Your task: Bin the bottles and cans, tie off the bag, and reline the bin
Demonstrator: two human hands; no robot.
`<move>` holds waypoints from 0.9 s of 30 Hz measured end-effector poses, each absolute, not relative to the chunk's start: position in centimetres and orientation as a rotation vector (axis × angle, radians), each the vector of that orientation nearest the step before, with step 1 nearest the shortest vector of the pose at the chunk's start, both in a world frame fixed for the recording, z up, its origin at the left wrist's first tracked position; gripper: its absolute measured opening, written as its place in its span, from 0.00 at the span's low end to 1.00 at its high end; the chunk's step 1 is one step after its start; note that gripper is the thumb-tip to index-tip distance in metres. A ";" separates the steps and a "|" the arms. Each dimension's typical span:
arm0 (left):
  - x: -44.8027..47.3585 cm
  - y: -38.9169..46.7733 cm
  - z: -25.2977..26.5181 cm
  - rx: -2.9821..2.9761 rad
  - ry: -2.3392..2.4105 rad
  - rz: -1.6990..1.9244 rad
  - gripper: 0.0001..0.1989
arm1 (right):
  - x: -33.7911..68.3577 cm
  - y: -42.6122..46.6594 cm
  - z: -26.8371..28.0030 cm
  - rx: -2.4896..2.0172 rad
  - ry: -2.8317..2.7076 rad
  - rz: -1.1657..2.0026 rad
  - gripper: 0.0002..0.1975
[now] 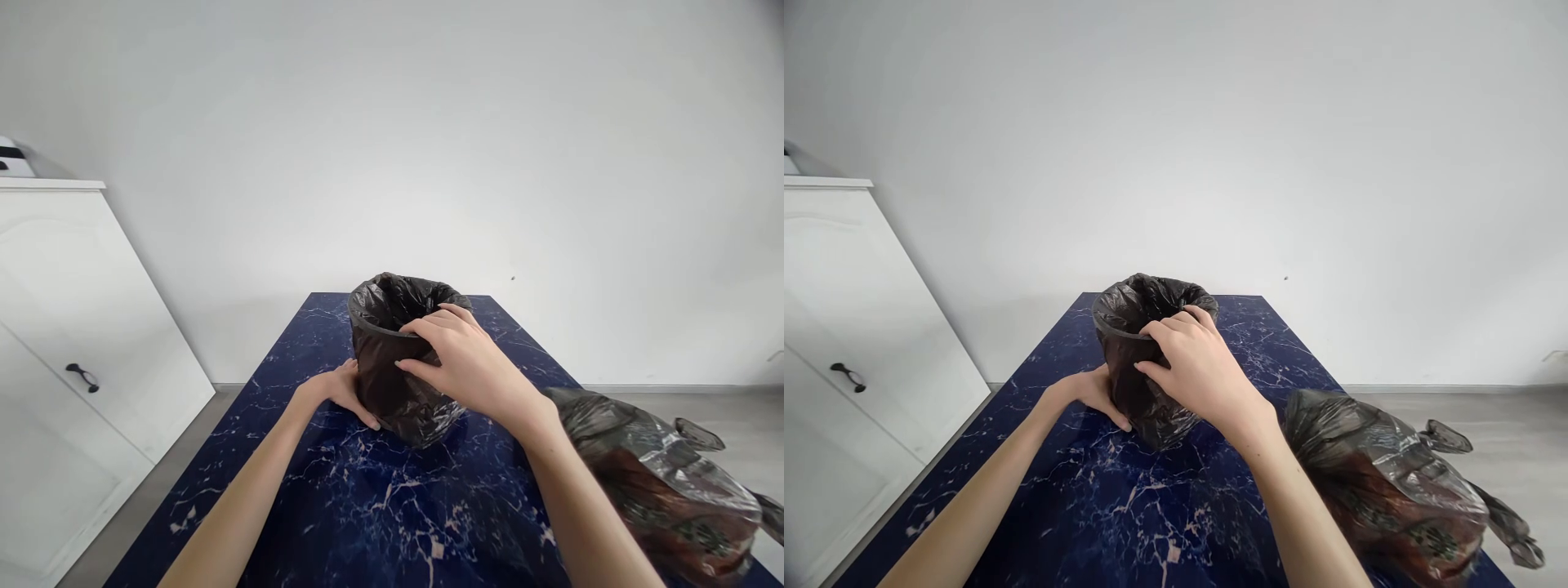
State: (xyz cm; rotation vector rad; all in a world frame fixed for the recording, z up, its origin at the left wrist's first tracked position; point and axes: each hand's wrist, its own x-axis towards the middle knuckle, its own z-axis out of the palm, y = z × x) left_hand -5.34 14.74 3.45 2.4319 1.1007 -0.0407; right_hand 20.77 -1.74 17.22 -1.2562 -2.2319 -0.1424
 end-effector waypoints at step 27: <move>-5.8 15.3 0.4 2.392 1.345 0.213 0.72 | 22.5 4.5 12.2 -1.501 -1.810 -0.453 0.30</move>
